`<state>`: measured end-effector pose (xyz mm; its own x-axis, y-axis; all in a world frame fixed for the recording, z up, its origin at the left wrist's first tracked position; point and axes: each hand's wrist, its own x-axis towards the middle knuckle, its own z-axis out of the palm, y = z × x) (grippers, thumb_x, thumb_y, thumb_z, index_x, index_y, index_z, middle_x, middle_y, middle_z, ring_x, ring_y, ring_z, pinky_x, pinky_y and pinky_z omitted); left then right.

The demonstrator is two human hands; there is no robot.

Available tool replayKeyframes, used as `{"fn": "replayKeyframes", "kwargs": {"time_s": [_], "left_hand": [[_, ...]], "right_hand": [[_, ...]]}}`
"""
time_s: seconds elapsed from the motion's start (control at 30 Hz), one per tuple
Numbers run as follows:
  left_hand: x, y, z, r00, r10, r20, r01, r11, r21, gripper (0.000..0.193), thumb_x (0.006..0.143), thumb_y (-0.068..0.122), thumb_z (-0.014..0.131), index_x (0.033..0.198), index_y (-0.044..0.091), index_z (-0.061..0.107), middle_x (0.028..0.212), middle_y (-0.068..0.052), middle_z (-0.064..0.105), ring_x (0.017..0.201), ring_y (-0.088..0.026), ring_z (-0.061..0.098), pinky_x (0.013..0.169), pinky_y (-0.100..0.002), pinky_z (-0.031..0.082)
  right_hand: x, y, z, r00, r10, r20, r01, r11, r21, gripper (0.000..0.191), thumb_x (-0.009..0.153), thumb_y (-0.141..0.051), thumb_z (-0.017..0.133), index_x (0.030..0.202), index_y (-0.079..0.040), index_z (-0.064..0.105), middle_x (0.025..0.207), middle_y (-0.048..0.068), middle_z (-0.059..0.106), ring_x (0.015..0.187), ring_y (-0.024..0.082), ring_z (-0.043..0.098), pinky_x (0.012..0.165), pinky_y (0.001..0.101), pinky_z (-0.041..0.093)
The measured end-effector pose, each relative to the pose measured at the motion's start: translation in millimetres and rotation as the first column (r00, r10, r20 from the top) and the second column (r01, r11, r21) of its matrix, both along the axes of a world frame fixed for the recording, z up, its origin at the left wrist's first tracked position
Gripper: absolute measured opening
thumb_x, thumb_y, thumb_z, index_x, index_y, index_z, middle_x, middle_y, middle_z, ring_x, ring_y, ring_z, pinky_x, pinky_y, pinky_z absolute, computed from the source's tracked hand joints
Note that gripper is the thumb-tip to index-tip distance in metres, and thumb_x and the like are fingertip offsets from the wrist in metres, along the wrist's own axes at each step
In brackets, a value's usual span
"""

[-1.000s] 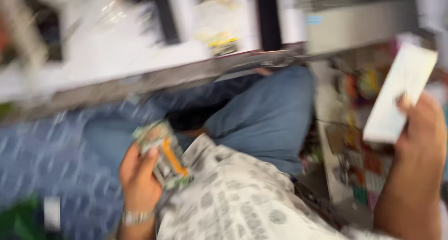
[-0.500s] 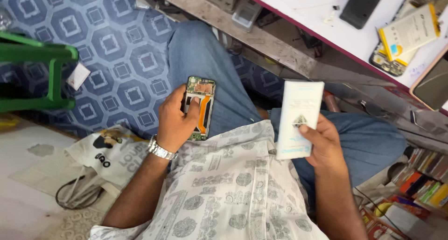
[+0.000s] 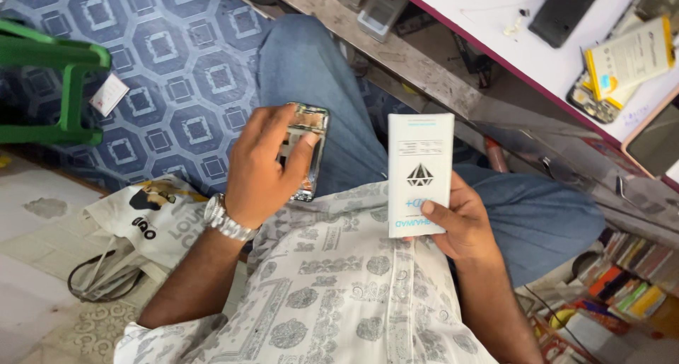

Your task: The person sits on the floor and uses a screwdriver to unscrew and pry off the back cover of a smartphone, then removes the battery from the phone body. They then peel the backing off a screen protector and align it onto the phone's display.

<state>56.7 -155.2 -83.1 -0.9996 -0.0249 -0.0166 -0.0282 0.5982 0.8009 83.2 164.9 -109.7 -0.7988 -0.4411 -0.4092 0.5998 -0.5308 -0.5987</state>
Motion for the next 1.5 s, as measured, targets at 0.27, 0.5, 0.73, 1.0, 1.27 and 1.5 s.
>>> {"fn": "replayKeyframes", "kwargs": {"time_s": [0.27,0.5,0.73,1.0,1.27,1.5], "left_hand": [[-13,77,41,0.911,-0.406,-0.07,0.104,0.061,0.993,0.089,0.102,0.034,0.077,0.164,-0.001,0.025,0.145,-0.017,0.056,0.135,-0.025,0.058,0.115,-0.038,0.052],[-22,85,88,0.899,-0.368,-0.239,0.395,0.445,0.804,0.09,0.101,0.034,0.079,0.163,-0.003,0.025,0.136,-0.016,0.057,0.12,-0.019,0.059,0.106,-0.03,0.051],[-27,70,102,0.959,-0.129,-0.252,0.283,0.423,0.861,0.07,0.104,0.029,0.072,0.153,-0.005,0.036,0.131,-0.017,0.064,0.116,-0.023,0.068,0.107,-0.036,0.061],[-18,-2,43,0.98,0.181,-0.081,-0.071,0.702,0.709,0.029,0.111,0.001,0.064,0.136,-0.014,0.061,0.117,-0.017,0.07,0.101,-0.018,0.068,0.094,-0.029,0.056],[-46,-67,3,0.871,0.484,0.087,-0.23,0.246,0.942,0.06,0.102,-0.001,0.063,0.155,0.004,0.037,0.122,-0.012,0.066,0.104,-0.021,0.071,0.079,-0.035,0.06],[-131,-76,40,0.834,0.546,-0.078,-0.184,0.409,0.894,0.068,0.103,-0.003,0.062,0.161,0.004,0.027,0.149,-0.014,0.056,0.124,-0.024,0.066,0.087,-0.039,0.067]], "right_hand": [[5,-9,4,0.974,0.173,-0.143,-0.189,0.977,-0.104,0.051,0.099,-0.004,0.072,0.143,0.012,0.053,0.134,0.025,0.066,0.122,0.032,0.068,0.105,0.0485,0.056],[7,-28,-7,0.998,0.025,0.057,0.009,0.852,-0.523,0.057,0.097,-0.025,0.073,0.142,0.006,0.055,0.14,0.022,0.064,0.131,0.034,0.062,0.118,0.0502,0.045],[8,-13,-21,0.999,-0.014,0.049,0.035,0.888,-0.458,0.03,0.105,-0.006,0.066,0.134,-0.001,0.06,0.123,0.027,0.07,0.098,0.04,0.075,0.079,0.0517,0.063],[17,15,-20,0.983,-0.117,0.142,0.133,0.985,-0.112,0.032,0.095,-0.007,0.066,0.124,0.005,0.065,0.106,0.025,0.072,0.074,0.031,0.07,0.062,0.0423,0.057],[-4,19,-48,0.978,-0.181,0.101,0.197,0.965,-0.176,0.024,0.094,-0.009,0.066,0.115,0.002,0.067,0.103,0.023,0.074,0.065,0.031,0.068,0.057,0.0399,0.055],[-23,3,-38,0.974,-0.183,0.131,0.195,0.977,-0.083,0.023,0.092,-0.008,0.065,0.112,0.001,0.068,0.096,0.021,0.074,0.065,0.029,0.068,0.057,0.0388,0.054]]}}
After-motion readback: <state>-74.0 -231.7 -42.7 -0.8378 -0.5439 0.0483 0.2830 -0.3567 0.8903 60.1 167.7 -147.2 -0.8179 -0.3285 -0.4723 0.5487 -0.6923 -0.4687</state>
